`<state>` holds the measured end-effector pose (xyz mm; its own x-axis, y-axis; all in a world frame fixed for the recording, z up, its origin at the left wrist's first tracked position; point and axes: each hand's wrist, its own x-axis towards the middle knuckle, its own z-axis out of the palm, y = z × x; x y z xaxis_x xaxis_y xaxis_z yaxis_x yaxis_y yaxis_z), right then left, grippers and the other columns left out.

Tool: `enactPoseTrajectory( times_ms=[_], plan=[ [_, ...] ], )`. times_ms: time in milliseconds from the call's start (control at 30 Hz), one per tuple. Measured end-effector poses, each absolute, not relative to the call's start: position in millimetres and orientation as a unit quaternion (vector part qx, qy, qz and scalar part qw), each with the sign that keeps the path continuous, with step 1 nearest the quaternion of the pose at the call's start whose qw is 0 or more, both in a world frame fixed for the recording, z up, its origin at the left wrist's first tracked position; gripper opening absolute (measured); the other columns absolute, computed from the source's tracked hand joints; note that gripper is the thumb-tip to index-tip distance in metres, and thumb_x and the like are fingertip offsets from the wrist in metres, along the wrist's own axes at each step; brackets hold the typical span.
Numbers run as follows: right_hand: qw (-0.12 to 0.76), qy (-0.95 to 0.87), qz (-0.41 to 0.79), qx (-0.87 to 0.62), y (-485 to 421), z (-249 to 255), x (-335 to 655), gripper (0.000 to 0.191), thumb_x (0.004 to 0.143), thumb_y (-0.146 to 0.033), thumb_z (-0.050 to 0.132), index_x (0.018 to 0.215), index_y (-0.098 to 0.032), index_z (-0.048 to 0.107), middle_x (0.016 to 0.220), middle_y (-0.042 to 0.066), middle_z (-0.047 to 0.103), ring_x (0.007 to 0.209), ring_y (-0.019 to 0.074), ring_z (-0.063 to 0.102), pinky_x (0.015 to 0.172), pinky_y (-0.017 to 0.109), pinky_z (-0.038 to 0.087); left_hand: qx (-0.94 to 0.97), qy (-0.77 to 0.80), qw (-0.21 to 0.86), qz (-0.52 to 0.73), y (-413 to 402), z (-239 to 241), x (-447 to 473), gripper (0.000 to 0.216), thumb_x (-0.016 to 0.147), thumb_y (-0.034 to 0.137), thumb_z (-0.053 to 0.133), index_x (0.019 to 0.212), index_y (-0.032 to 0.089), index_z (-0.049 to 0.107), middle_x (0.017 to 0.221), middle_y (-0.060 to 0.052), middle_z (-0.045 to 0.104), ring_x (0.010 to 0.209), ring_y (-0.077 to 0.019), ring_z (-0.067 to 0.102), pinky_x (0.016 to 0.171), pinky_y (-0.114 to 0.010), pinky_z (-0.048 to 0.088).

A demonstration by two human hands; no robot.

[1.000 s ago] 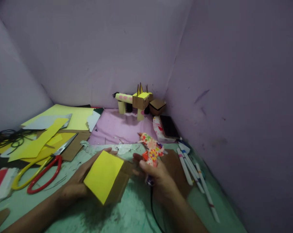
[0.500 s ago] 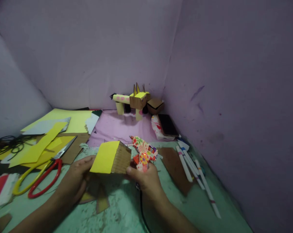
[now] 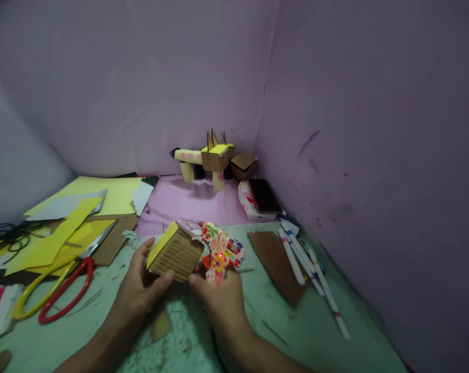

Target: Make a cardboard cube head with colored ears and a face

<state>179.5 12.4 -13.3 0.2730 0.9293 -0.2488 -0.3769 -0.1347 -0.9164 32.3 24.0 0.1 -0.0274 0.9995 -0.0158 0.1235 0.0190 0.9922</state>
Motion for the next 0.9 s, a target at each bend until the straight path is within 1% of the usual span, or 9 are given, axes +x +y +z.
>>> enactPoseTrajectory(
  times_ms=[100,167,233,300,400,500,667,767,900],
  plan=[
    [0.603,-0.248,0.555,-0.517,13.9,-10.3,182.7,0.027,0.046,-0.023,0.083,0.066,-0.014,0.067,0.06,0.0,0.066,0.054,0.0156,0.059,0.053,0.027,0.05,0.494,0.567,0.466,0.466,27.6,6.6,27.6,0.085,0.067,0.047,0.07,0.135,0.017,0.03,0.119,-0.016,0.056,0.104,-0.0329,0.058,0.089,-0.046,0.044],
    [0.626,-0.215,0.544,-0.516,17.4,-6.2,191.4,0.028,0.048,-0.025,0.084,0.067,-0.014,0.066,0.061,-0.001,0.064,0.054,0.0142,0.058,0.052,0.026,0.051,0.487,0.579,0.463,0.463,29.9,9.5,22.7,0.083,0.066,0.046,0.071,0.135,0.019,0.032,0.117,-0.014,0.058,0.103,-0.0333,0.06,0.087,-0.046,0.046],
    [0.658,-0.193,0.52,-0.509,22.3,-3.1,202.9,0.031,0.048,-0.026,0.084,0.07,-0.014,0.066,0.064,-0.001,0.065,0.06,0.0144,0.06,0.056,0.025,0.052,0.5,0.572,0.463,0.457,32.0,9.7,18.2,0.085,0.064,0.043,0.073,0.135,0.018,0.033,0.121,-0.015,0.057,0.107,-0.0335,0.058,0.09,-0.045,0.046],
    [0.673,-0.203,0.505,-0.501,27.1,-2.5,212.8,0.033,0.049,-0.028,0.085,0.073,-0.014,0.068,0.07,0.001,0.067,0.067,0.016,0.063,0.062,0.026,0.053,0.535,0.543,0.466,0.449,34.2,7.1,15.0,0.087,0.062,0.038,0.074,0.136,0.014,0.033,0.13,-0.017,0.052,0.117,-0.0327,0.052,0.097,-0.042,0.042],
    [0.653,-0.254,0.515,-0.493,31.3,-5.3,218.0,0.033,0.05,-0.029,0.084,0.076,-0.015,0.07,0.076,0.003,0.069,0.074,0.0194,0.065,0.064,0.028,0.053,0.586,0.502,0.468,0.43,37.6,0.1,12.7,0.088,0.064,0.031,0.073,0.138,0.01,0.029,0.141,-0.019,0.04,0.128,-0.0307,0.041,0.105,-0.039,0.035],
    [0.615,-0.302,0.539,-0.49,31.5,-9.0,212.6,0.03,0.052,-0.027,0.083,0.075,-0.015,0.07,0.075,0.004,0.07,0.071,0.0208,0.064,0.061,0.03,0.053,0.615,0.484,0.466,0.413,40.1,-6.4,12.0,0.091,0.066,0.026,0.07,0.141,0.008,0.021,0.145,-0.021,0.035,0.132,-0.0296,0.037,0.108,-0.039,0.032],
    [0.582,-0.365,0.516,-0.513,30.6,-11.3,203.7,0.024,0.052,-0.022,0.08,0.071,-0.014,0.068,0.07,0.003,0.068,0.066,0.0206,0.063,0.062,0.031,0.051,0.664,0.49,0.436,0.36,40.2,-8.1,11.7,0.095,0.067,0.021,0.068,0.145,0.009,0.016,0.145,-0.018,0.038,0.133,-0.0294,0.036,0.108,-0.04,0.032],
    [0.569,-0.384,0.491,-0.536,29.3,-10.8,203.7,0.022,0.051,-0.021,0.079,0.068,-0.014,0.067,0.066,0.003,0.068,0.064,0.0195,0.062,0.062,0.03,0.05,0.685,0.503,0.404,0.338,39.1,-5.8,12.2,0.093,0.066,0.019,0.068,0.145,0.011,0.019,0.143,-0.015,0.042,0.132,-0.0304,0.036,0.108,-0.044,0.03],
    [0.556,-0.404,0.47,-0.555,23.7,-10.4,204.8,0.023,0.054,-0.024,0.079,0.071,-0.014,0.067,0.068,0.004,0.069,0.065,0.021,0.063,0.064,0.031,0.05,0.691,0.483,0.394,0.366,37.4,-5.2,13.3,0.088,0.067,0.018,0.068,0.144,0.015,0.026,0.143,-0.012,0.043,0.132,-0.0302,0.037,0.109,-0.047,0.026]
  ],
)
